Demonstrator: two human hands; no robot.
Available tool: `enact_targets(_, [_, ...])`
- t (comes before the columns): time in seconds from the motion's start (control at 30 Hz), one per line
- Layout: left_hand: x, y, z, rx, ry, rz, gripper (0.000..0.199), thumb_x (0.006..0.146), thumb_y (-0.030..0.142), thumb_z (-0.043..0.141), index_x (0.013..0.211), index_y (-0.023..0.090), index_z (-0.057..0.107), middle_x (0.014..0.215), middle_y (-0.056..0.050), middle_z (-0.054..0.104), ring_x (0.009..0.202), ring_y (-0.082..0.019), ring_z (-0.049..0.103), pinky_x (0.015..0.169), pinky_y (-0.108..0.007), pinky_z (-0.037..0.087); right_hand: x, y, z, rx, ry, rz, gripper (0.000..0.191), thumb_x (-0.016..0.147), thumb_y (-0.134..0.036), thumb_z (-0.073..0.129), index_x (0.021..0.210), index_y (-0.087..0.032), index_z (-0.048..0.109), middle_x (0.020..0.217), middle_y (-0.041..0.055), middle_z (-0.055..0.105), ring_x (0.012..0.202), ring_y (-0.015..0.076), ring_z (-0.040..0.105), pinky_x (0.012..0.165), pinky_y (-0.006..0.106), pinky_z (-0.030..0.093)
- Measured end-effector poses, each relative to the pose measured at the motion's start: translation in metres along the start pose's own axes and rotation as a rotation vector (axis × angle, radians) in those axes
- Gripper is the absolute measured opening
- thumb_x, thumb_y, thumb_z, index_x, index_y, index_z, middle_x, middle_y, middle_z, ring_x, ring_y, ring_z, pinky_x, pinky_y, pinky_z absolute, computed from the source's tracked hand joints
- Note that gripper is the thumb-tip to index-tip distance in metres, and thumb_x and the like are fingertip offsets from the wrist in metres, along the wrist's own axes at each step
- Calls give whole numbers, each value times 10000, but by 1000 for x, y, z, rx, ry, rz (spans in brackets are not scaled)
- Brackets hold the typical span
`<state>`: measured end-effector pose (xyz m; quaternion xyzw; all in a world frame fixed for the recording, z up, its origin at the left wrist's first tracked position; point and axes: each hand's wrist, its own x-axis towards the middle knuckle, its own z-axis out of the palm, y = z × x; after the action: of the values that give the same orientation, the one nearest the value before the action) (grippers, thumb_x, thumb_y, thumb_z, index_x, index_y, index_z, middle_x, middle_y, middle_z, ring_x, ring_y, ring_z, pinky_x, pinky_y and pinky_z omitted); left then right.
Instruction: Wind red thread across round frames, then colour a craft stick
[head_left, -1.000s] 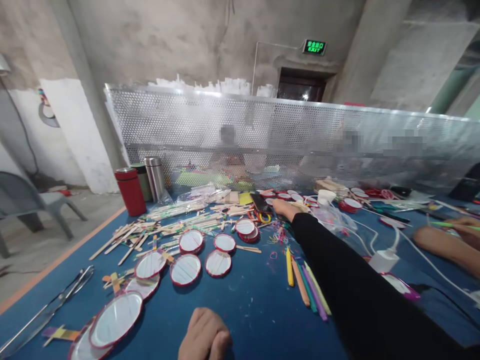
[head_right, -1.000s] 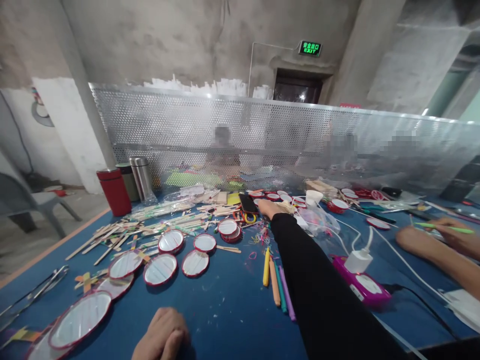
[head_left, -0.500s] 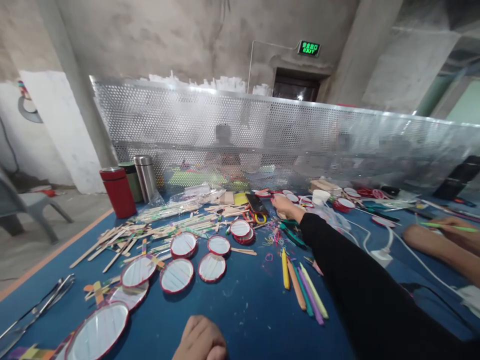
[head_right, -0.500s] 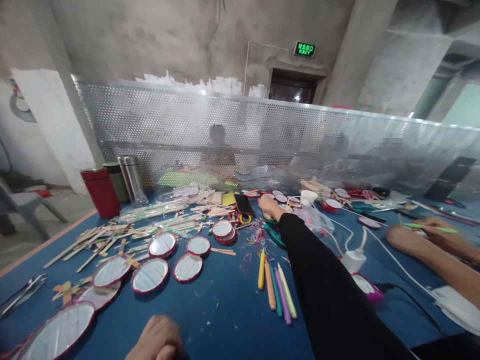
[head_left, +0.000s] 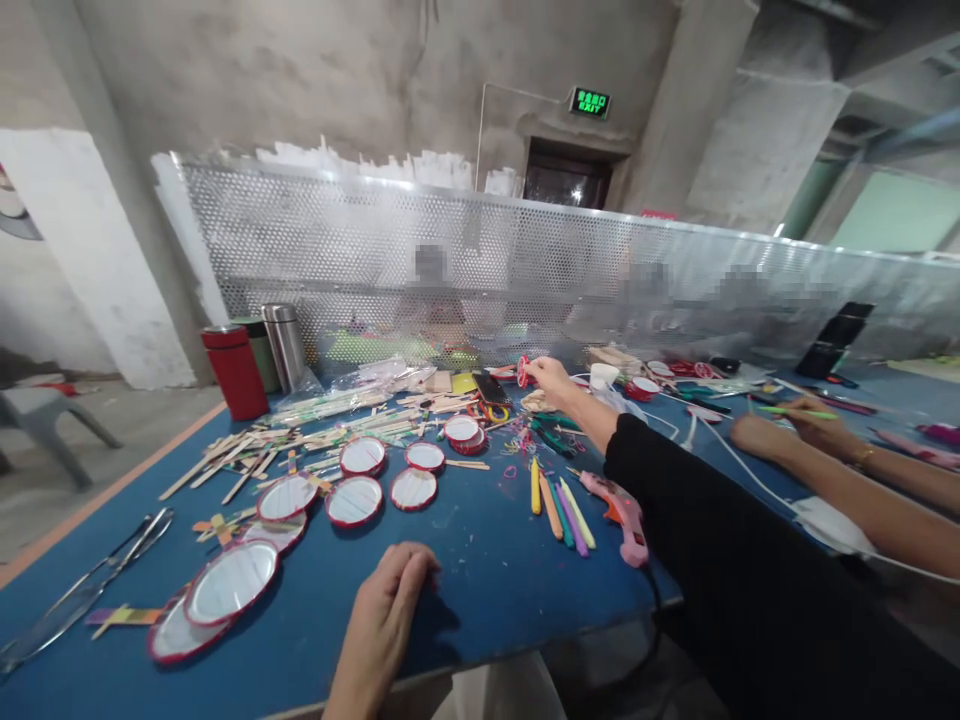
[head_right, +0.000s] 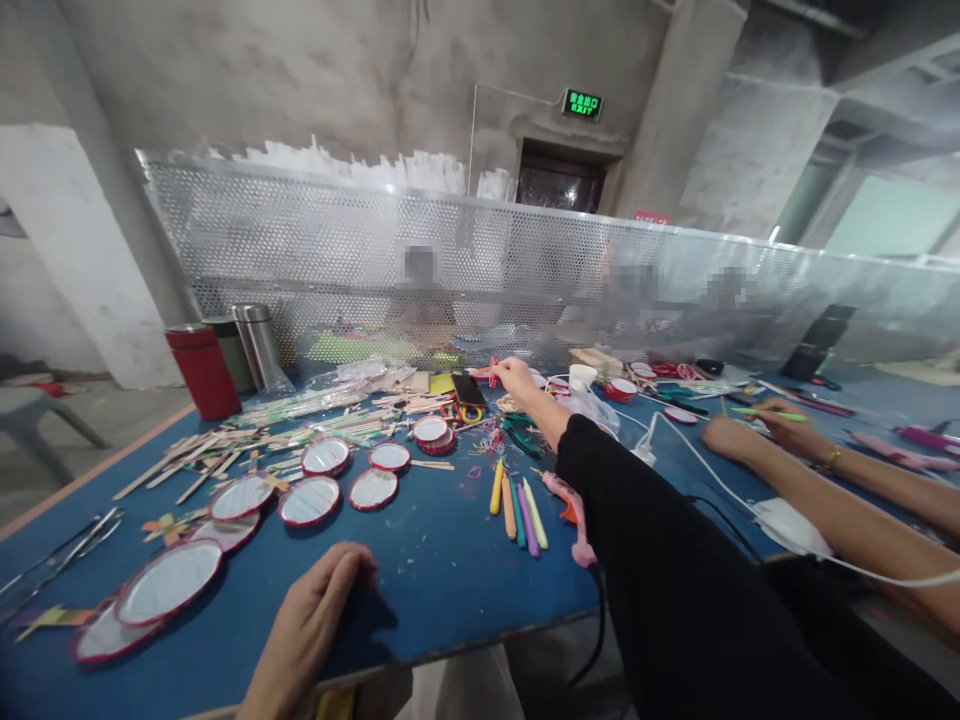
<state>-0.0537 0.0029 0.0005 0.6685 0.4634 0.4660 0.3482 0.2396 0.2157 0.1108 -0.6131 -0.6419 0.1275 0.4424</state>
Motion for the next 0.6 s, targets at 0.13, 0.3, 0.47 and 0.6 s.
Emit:
enact_targets(0.13, [4, 4, 4, -342, 72, -182, 425, 789, 599, 501, 933, 199, 521, 631, 43, 579, 494, -122, 548, 481, -241, 465, -61, -33, 5, -159, -183, -299, 161, 917, -260, 538, 965, -126, 614, 950, 50, 642, 852, 172, 605, 778, 348, 478])
enact_targets(0.3, [11, -1, 9, -428, 19, -286, 593, 738, 598, 549, 1135, 205, 351, 642, 70, 573, 369, -107, 516, 297, -187, 341, -193, -60, 30, -288, -501, -738, 53, 853, -165, 560, 839, -164, 611, 929, 67, 660, 871, 178, 563, 811, 344, 368])
enact_targets(0.47, [12, -7, 11, -241, -84, -260, 459, 729, 448, 575, 1062, 162, 443, 562, 95, 508, 337, -83, 447, 301, -184, 343, -252, -62, 36, -606, -536, -1142, 198, 945, -200, 425, 870, -144, 600, 938, 105, 652, 870, 213, 553, 715, 361, 366])
enact_targets(0.6, [8, -5, 12, -111, -66, -230, 317, 761, 384, 515, 995, 171, 534, 648, 43, 558, 412, -97, 491, 343, -198, 406, -209, -50, 29, -633, -511, -675, 204, 953, -237, 467, 872, -146, 631, 929, 101, 661, 903, 200, 586, 780, 346, 426])
